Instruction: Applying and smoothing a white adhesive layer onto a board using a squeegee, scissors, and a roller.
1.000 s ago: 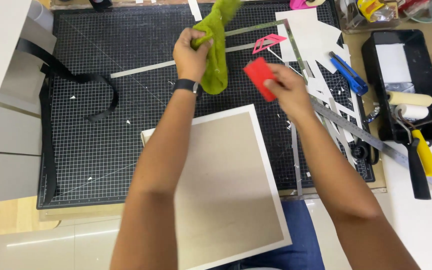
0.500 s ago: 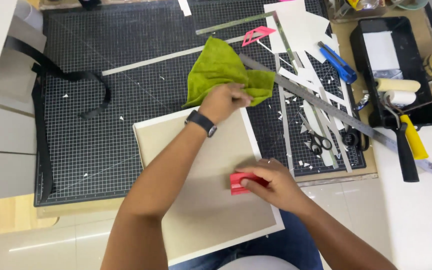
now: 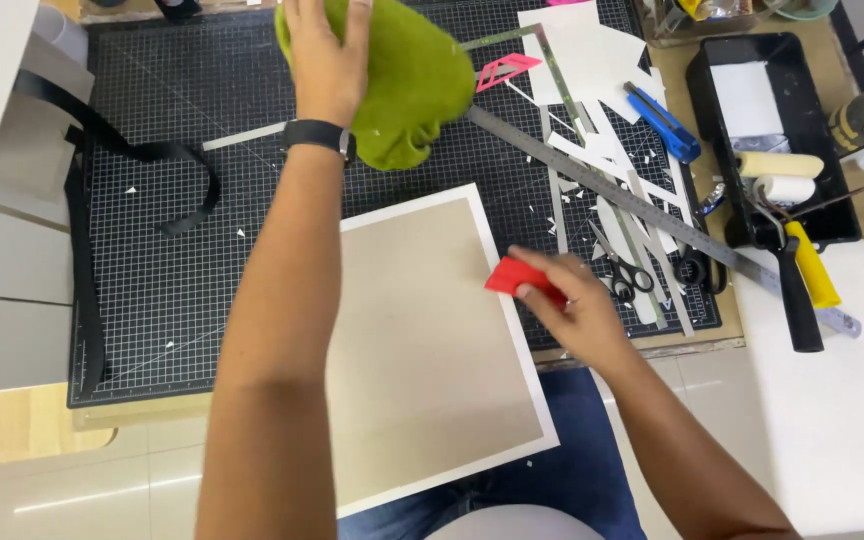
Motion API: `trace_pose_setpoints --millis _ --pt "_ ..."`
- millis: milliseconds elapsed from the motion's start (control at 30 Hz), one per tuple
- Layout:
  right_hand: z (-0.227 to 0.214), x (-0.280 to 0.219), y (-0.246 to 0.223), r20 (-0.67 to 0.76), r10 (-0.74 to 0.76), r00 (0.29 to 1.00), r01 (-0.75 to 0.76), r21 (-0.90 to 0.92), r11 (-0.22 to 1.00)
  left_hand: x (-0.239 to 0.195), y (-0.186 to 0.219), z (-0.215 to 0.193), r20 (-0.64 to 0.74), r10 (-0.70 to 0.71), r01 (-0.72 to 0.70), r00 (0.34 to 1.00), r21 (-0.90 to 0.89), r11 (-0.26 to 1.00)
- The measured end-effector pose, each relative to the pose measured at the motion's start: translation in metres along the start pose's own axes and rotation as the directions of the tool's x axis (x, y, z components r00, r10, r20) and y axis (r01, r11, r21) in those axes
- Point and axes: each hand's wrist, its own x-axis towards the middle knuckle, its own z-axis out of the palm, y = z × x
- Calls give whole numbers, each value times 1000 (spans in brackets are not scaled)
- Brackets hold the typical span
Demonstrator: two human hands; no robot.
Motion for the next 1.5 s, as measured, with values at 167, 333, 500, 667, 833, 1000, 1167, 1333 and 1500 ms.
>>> trace_pose_setpoints --millis 167,333,500,667,833,1000,1167,1333,1500 --pt "7 7 32 -4 -241 971 230 -283 931 -104 35 -53 329 181 -258 927 208 943" --pt "19 32 36 -44 -347 937 321 -287 903 -159 67 -57 728 138 -193 672 -8 981" --pt "24 34 34 -22 -238 971 218 -325 920 -142 39 -6 741 -170 112 649 128 985" --pt "22 39 32 -35 -178 983 163 -259 952 -137 29 12 576 -292 217 764 197 956" --pt "21 43 38 -137 -242 961 195 -288 938 -147 39 -12 428 -311 301 849 94 949" --pt "38 75 62 -146 -448 882 320 -513 797 -174 39 -26 451 -143 6 881 291 957" --pt "48 114 53 -191 -477 858 328 -511 795 -175 39 -24 437 -55 -109 898 341 934" --pt "45 113 61 -114 -462 879 343 -522 781 -175 34 -19 411 -46 -118 910 365 923" --pt "48 124 74 -150 -492 858 359 -510 782 -178 34 -18 412 -13 -153 911 367 918"
